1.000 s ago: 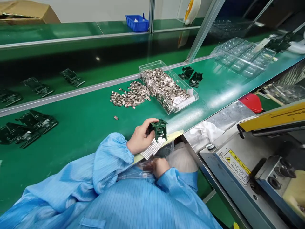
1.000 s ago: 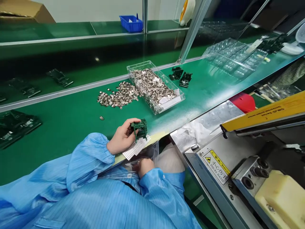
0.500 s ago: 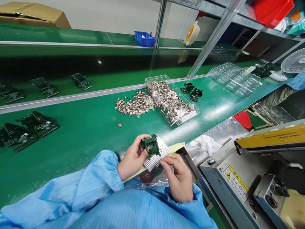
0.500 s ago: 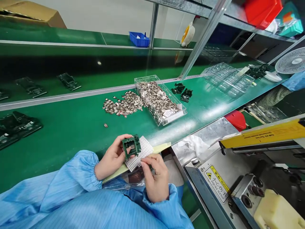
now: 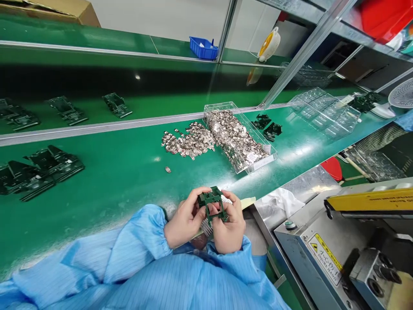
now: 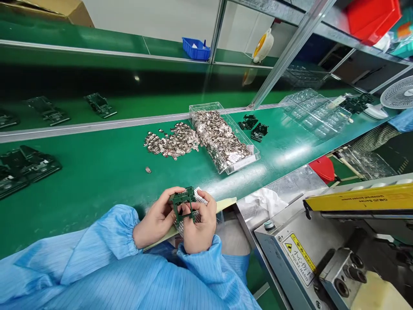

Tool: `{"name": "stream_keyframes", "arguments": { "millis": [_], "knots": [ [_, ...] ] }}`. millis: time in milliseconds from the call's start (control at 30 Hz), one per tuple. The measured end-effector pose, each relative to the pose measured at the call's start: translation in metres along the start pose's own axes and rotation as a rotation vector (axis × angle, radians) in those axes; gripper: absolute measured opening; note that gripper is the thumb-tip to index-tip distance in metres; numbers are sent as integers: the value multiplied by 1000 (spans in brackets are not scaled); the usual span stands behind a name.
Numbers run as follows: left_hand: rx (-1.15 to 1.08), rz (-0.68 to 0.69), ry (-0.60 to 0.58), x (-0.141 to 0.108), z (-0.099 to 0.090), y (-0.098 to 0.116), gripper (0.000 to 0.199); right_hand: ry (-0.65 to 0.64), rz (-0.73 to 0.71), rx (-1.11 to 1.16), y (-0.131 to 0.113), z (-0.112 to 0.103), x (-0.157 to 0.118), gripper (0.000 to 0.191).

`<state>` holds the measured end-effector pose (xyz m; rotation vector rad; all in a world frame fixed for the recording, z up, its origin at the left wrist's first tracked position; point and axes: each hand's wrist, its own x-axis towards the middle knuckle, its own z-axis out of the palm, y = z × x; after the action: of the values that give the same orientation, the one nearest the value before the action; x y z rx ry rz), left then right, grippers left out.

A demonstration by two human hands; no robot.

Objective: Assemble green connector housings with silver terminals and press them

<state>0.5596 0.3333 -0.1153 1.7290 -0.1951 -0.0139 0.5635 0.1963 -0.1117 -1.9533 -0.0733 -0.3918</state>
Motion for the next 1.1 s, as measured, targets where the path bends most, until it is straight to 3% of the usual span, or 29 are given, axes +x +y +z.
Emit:
{"name": "stream_keyframes", "arguments": {
  "millis": [267,400,467,567,667,733,800,833,867,967,1100],
  "knots": [
    [-41,46,-22,1,-2,2,36,-111,192,426,1,-8,6,22],
    [-39,27,-87,-4,-2,16,38,-296,18,338,-16,-41,2,65],
    [-15,54,-200,-10,3,32,39,-328,-120,230,-30,-67,-5,70],
    [4,129,-471,-9,13,61,48,-279,-248,164,-52,-120,-21,61],
    [26,191,-789,11,35,85,62,-147,-159,69,-66,-191,-52,60],
    [58,262,-920,26,59,99,62,154,-60,-62,-66,-244,-80,59],
    [95,330,-958,37,87,110,54,612,-38,-227,-57,-296,-105,62],
    [117,343,-957,41,100,113,50,769,-26,-285,-50,-319,-112,65],
    [144,343,-949,44,112,114,47,845,12,-316,-41,-339,-116,68],
    [242,334,-869,52,140,106,47,795,143,-353,-16,-374,-107,74],
    [285,276,-753,60,159,78,57,528,235,-423,2,-380,-73,72]
  ]
}}
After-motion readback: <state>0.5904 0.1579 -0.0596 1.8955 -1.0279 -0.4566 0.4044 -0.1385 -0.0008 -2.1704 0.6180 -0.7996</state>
